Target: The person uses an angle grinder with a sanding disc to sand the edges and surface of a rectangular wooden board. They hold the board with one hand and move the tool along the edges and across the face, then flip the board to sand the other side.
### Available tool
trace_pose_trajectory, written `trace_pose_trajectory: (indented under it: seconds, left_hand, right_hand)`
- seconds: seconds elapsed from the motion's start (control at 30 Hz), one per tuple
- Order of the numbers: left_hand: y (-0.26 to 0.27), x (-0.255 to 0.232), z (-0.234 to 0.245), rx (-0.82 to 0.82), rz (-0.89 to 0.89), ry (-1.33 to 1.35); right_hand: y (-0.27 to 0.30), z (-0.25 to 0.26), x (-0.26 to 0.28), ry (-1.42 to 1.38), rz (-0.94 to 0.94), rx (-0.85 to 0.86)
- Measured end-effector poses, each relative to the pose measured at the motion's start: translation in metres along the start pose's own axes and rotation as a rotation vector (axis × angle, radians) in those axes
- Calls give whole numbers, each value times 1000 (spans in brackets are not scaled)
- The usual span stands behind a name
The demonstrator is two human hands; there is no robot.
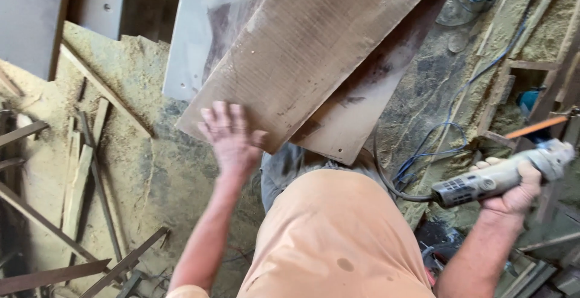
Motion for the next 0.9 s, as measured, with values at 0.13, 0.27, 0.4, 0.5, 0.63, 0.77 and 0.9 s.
trace_pose_trajectory:
  seconds: [0.13, 0.27, 0.4, 0.5, 0.63, 0.77, 0.9]
  left_hand:
    - [-18, -64, -35, -24, -118, 227]
    - [-68, -113, -20, -36, -250, 282]
    - [-86, -185, -39, 129, -290, 385]
    - [-36, -238, -65, 327, -883, 403]
    - [3, -228, -55, 374, -841, 1034]
    - [0, -250, -25, 587, -549, 1065]
    - [-2, -261, -41, 384, -419, 1168]
  right_hand:
    - [1, -23, 5, -18, -23, 46]
    - [-3, -42, 6, 0, 17, 110]
    - [3, -54, 12, 63, 26, 78]
    - [18, -82, 21, 119, -22, 243]
    - [39, -122, 37, 153, 108, 243]
    - [56, -177, 54, 58, 157, 134]
    - [49, -198, 60, -41, 162, 30]
Point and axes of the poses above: each hand's wrist, its own y-axis away from the middle knuckle, its own z-axis out of the back of the hand, x = y × z, the point moved 4 cm from there along -y, towards the middle knuckle, and after that the axes turned 7 degrees about y, right-handed, at the moved point
